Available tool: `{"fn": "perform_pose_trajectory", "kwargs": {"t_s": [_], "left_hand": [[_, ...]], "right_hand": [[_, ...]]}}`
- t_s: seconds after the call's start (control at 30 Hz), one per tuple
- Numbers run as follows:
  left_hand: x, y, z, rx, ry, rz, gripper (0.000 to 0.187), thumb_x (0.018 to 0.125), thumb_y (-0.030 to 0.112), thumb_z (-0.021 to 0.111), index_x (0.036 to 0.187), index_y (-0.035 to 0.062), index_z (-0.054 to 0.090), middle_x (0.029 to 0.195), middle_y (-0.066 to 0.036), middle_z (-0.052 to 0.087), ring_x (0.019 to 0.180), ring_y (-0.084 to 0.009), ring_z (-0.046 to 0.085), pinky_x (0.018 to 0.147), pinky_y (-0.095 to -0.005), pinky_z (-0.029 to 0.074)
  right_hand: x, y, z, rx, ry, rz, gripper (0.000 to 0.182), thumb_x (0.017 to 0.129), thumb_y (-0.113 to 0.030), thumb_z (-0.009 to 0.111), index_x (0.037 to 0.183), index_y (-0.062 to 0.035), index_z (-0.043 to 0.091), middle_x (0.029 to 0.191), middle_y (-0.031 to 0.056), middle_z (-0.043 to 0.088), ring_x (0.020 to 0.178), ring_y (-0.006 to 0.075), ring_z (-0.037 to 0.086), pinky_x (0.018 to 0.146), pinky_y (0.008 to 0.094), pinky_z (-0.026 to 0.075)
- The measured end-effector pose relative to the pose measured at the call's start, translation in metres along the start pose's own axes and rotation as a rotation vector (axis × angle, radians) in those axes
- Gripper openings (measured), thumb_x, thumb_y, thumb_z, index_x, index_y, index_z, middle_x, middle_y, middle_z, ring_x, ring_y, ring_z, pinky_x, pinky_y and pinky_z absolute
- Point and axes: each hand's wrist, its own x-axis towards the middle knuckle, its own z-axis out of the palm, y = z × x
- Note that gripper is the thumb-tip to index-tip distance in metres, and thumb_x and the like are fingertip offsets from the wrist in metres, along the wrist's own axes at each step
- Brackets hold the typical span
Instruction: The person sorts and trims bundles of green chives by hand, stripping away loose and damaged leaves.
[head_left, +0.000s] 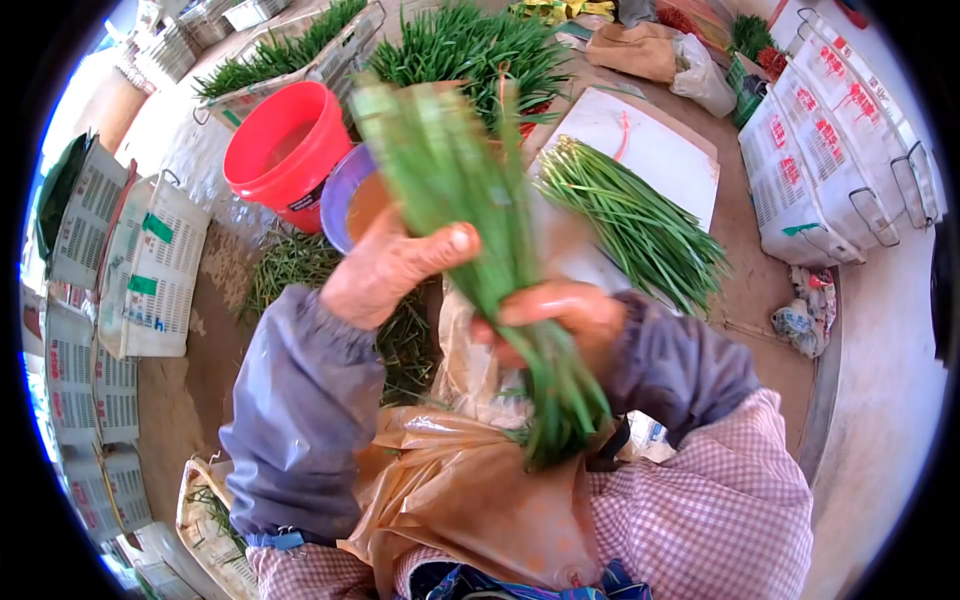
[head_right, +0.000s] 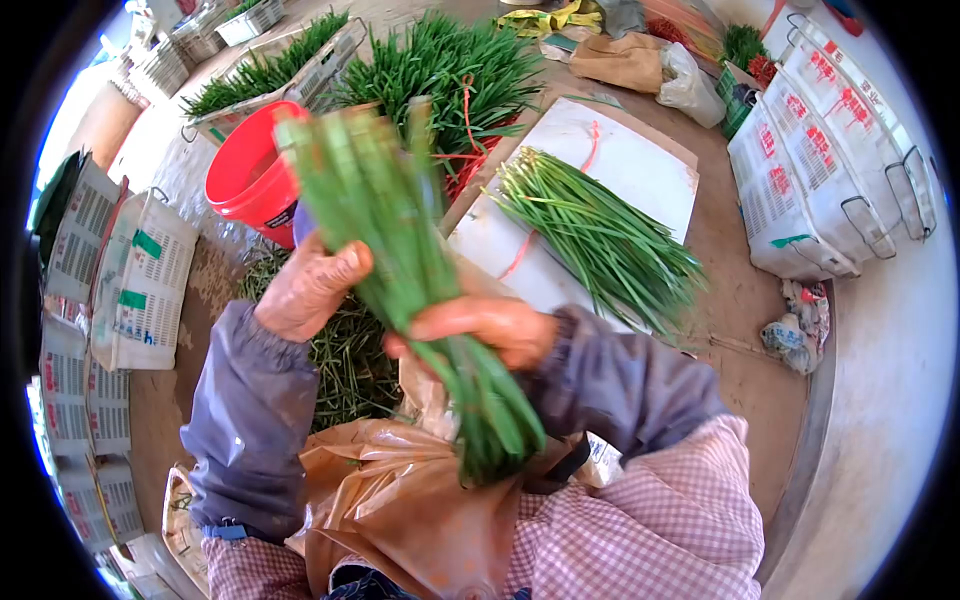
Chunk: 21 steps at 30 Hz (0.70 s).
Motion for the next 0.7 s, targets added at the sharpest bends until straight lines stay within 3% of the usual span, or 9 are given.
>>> {"fn": "perform_pose_trajectory", "kwargs": {"t_s": [0.07, 0.1, 0.13, 0.27, 0.37, 0.4, 0.5, 0.63, 0.7], "left_hand": [[0.027, -0.004, 0.019, -0.145, -0.179, -0.078, 0.059, 0.090, 0.031, 0.064, 0.137, 0.0035, 0.042, 0.122, -0.009, 0.059, 0.112, -0.0234, 0.056, 0.096, -0.0379, 0.043], [0.044, -0.015, 0.023, 0.026, -0.161, -0.085, 0.056, 0.090, 0.031, 0.063, 0.135, 0.0030, 0.045, 0.121, -0.009, 0.060, 0.111, -0.0227, 0.056, 0.095, -0.0375, 0.044], [0.065, -0.033, 0.023, 0.196, -0.139, -0.088, 0.053, 0.090, 0.030, 0.062, 0.133, 0.0026, 0.047, 0.120, -0.010, 0.060, 0.110, -0.0219, 0.057, 0.094, -0.0371, 0.045], [0.141, -0.087, 0.023, 0.736, -0.072, -0.096, 0.038, 0.086, 0.026, 0.063, 0.116, 0.0025, 0.062, 0.111, -0.012, 0.064, 0.103, -0.0233, 0.062, 0.087, -0.0376, 0.048], [0.173, -0.127, 0.027, 1.130, -0.068, 0.145, 0.026, 0.078, 0.022, 0.068, 0.100, 0.0068, 0.068, 0.099, -0.012, 0.065, 0.095, -0.0285, 0.062, 0.082, -0.0393, 0.048], [0.180, -0.140, 0.027, 1.176, -0.048, 0.188, 0.022, 0.076, 0.023, 0.070, 0.095, 0.0131, 0.069, 0.092, -0.011, 0.063, 0.092, -0.0323, 0.059, 0.081, -0.0425, 0.047], [0.196, -0.147, 0.029, 1.368, -0.102, 0.222, 0.019, 0.076, 0.025, 0.070, 0.093, 0.0163, 0.069, 0.089, -0.009, 0.061, 0.095, -0.0301, 0.058, 0.081, -0.0422, 0.046], [0.205, -0.157, 0.027, 1.365, -0.170, 0.132, 0.015, 0.073, 0.022, 0.072, 0.086, 0.0168, 0.070, 0.091, -0.008, 0.060, 0.097, -0.0294, 0.057, 0.081, -0.0427, 0.045], [0.208, -0.157, 0.022, 1.346, -0.127, 0.216, 0.012, 0.073, 0.021, 0.071, 0.085, 0.0191, 0.071, 0.088, -0.007, 0.060, 0.097, -0.0293, 0.057, 0.080, -0.0442, 0.043]], "right_hand": [[-0.040, -0.015, -0.033, -0.018, 0.020, -0.090, 0.038, 0.080, -0.015, 0.062, 0.113, 0.0013, 0.052, 0.088, 0.0099, 0.057, 0.060, 0.0156, 0.051, 0.053, 0.0269, 0.045], [-0.062, -0.022, -0.039, -0.132, 0.141, -0.225, 0.036, 0.078, -0.014, 0.063, 0.110, 0.0004, 0.052, 0.086, 0.0107, 0.057, 0.060, 0.0169, 0.051, 0.051, 0.0287, 0.045], [-0.082, -0.019, -0.061, 0.015, 0.187, -0.301, 0.034, 0.082, -0.011, 0.062, 0.111, 0.0041, 0.053, 0.084, 0.0145, 0.060, 0.063, 0.0174, 0.056, 0.053, 0.0280, 0.047], [-0.146, -0.039, -0.096, -0.109, 0.421, -0.484, 0.064, 0.072, -0.016, 0.068, 0.128, 0.0006, 0.044, 0.083, 0.0150, 0.059, 0.058, 0.0178, 0.052, 0.052, 0.0303, 0.045], [-0.172, -0.047, -0.121, -0.133, 0.498, -0.555, 0.073, 0.071, -0.016, 0.068, 0.136, -0.0020, 0.038, 0.084, 0.0145, 0.058, 0.059, 0.0180, 0.052, 0.053, 0.0311, 0.045], [-0.177, -0.048, -0.127, -0.134, 0.532, -0.574, 0.075, 0.071, -0.016, 0.068, 0.138, -0.0029, 0.037, 0.084, 0.0143, 0.058, 0.059, 0.0181, 0.052, 0.053, 0.0313, 0.045], [-0.180, -0.053, -0.143, -0.098, 0.587, -0.601, 0.076, 0.071, -0.016, 0.069, 0.138, -0.0037, 0.037, 0.085, 0.0134, 0.059, 0.059, 0.0185, 0.053, 0.052, 0.0316, 0.045], [-0.176, -0.064, -0.161, -0.157, 0.690, -0.562, 0.066, 0.071, -0.017, 0.071, 0.130, -0.0037, 0.044, 0.086, 0.0129, 0.060, 0.059, 0.0184, 0.054, 0.052, 0.0298, 0.046], [-0.169, -0.082, -0.162, -0.300, 0.747, -0.515, 0.052, 0.071, -0.013, 0.071, 0.119, -0.0029, 0.052, 0.085, 0.0108, 0.064, 0.062, 0.0167, 0.058, 0.055, 0.0276, 0.049]]}}
